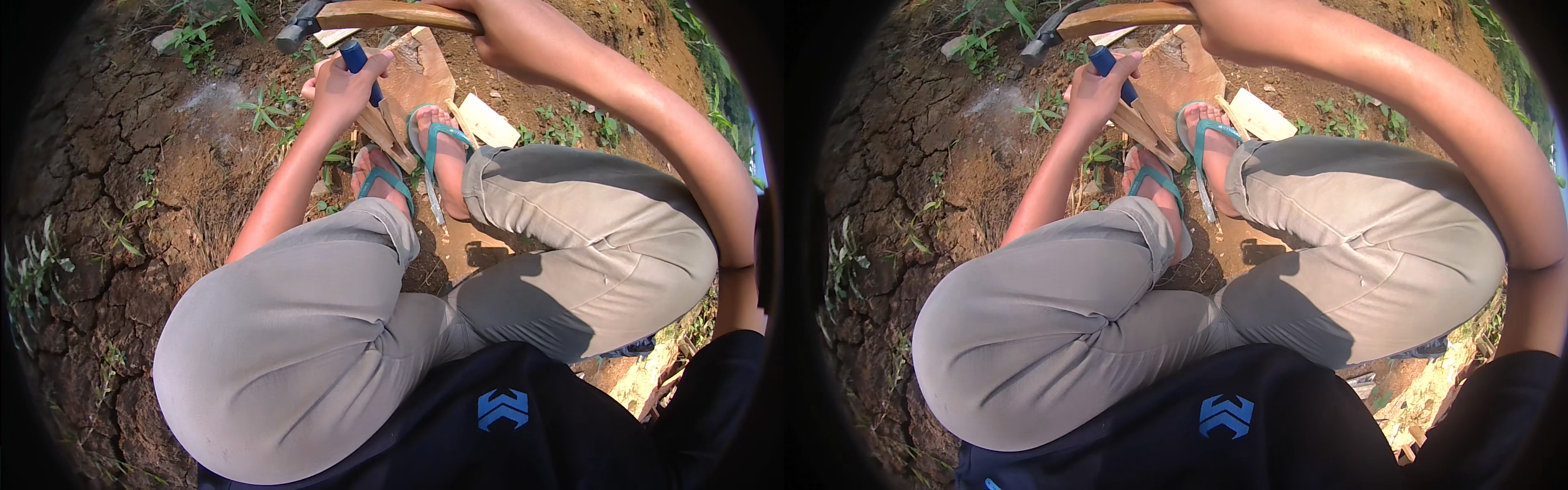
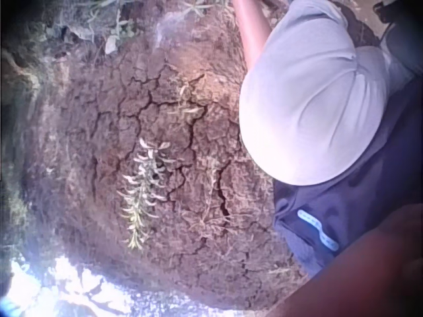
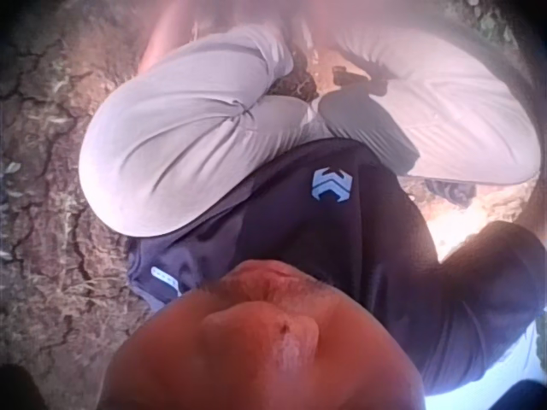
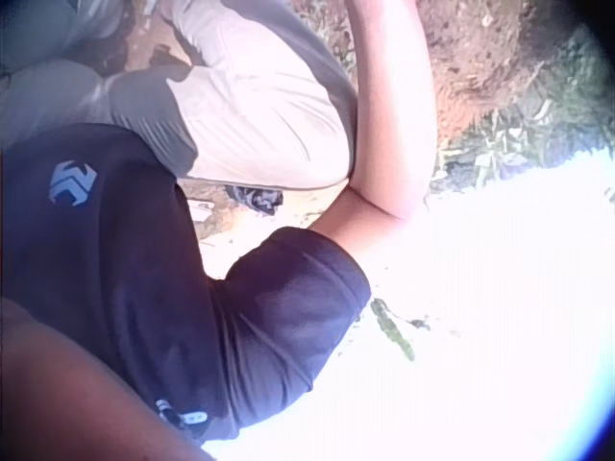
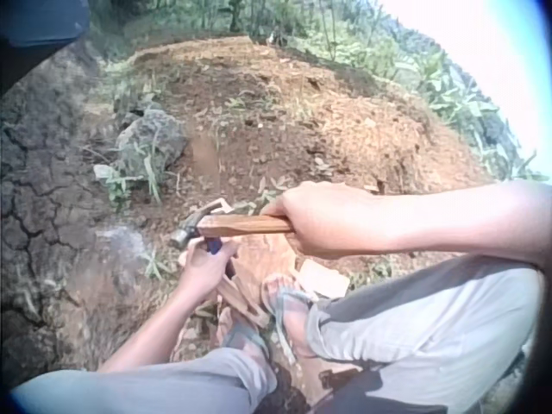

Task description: The person uses a hammer and a chisel to carve out segments from a piece of wood held between their feet.

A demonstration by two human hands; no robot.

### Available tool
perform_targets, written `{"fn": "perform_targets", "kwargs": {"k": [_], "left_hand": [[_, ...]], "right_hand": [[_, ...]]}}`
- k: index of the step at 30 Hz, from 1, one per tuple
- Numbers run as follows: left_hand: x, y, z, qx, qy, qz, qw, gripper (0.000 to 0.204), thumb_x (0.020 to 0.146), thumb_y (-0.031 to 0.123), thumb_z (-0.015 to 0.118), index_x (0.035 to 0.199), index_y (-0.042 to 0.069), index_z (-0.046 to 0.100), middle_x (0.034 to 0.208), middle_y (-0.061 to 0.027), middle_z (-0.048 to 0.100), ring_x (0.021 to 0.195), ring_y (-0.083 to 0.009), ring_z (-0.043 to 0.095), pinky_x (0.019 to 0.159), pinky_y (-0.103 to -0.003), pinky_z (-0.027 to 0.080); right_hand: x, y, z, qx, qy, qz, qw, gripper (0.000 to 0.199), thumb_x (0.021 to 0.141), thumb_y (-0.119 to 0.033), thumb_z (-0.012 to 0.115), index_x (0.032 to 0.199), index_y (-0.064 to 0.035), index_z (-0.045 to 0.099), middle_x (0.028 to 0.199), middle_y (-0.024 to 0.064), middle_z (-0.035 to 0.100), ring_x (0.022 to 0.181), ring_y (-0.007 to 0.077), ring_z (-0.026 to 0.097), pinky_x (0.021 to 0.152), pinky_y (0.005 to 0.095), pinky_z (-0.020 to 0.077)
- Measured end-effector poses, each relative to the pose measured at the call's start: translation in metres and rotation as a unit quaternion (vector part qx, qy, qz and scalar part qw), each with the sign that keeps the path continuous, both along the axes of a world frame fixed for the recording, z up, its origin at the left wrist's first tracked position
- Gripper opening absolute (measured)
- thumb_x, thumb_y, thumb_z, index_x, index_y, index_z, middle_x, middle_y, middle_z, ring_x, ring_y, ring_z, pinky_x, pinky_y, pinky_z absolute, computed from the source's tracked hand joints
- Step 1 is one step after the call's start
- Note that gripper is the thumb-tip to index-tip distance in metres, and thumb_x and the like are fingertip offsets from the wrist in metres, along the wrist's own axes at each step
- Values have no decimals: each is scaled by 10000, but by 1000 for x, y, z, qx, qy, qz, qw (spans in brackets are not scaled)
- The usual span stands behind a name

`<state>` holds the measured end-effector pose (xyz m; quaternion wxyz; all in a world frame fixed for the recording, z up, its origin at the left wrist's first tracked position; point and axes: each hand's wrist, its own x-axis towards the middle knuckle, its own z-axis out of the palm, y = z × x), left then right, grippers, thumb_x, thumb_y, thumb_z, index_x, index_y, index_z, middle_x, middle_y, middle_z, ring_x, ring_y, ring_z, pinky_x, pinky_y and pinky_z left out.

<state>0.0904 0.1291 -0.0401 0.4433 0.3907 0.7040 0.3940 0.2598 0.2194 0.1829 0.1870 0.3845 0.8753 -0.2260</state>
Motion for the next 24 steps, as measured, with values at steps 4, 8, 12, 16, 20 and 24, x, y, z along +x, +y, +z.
{"fn": "perform_targets", "kwargs": {"k": [4,8,12,16,20,24], "left_hand": [[2,0,9,8,33,5,999,416,910,476,703,796,77,721,714,12,638,698,-97,579,682,-282,459],[5,-2,10,13,18,-44,999,421,918,475,691,803,71,720,725,25,639,725,-105,596,719,-279,460],[1,-3,2,24,48,-24,998,378,924,460,684,910,94,781,843,19,716,823,-105,618,799,-284,446],[12,-6,12,22,125,-66,990,388,930,470,666,1021,122,811,941,12,754,862,-111,630,853,-288,439],[-1,-11,-3,66,86,-42,993,379,939,447,668,1063,119,813,942,-24,760,875,-123,649,831,-279,475],[6,-11,-3,91,56,-18,994,373,936,437,689,1058,107,814,877,-33,739,833,-116,639,816,-278,488]], "right_hand": [[-3,4,9,24,88,-6,996,423,860,-72,611,1267,-141,708,995,213,741,952,385,720,822,472,557],[14,0,-11,3,47,11,999,443,849,-50,613,1276,-131,696,963,211,741,910,380,725,795,467,558],[3,10,-11,-8,71,-9,997,431,877,-126,661,1306,-162,683,996,192,747,938,380,724,813,462,564],[23,3,-31,7,52,38,998,384,898,-156,655,1280,-148,689,997,201,743,930,383,722,803,467,563],[10,0,0,25,95,40,994,385,911,-189,646,1293,-152,685,1011,207,741,959,386,718,824,463,559],[14,2,-27,-7,75,-9,997,392,909,-185,646,1297,-150,685,1037,208,741,987,371,719,842,458,556]]}}
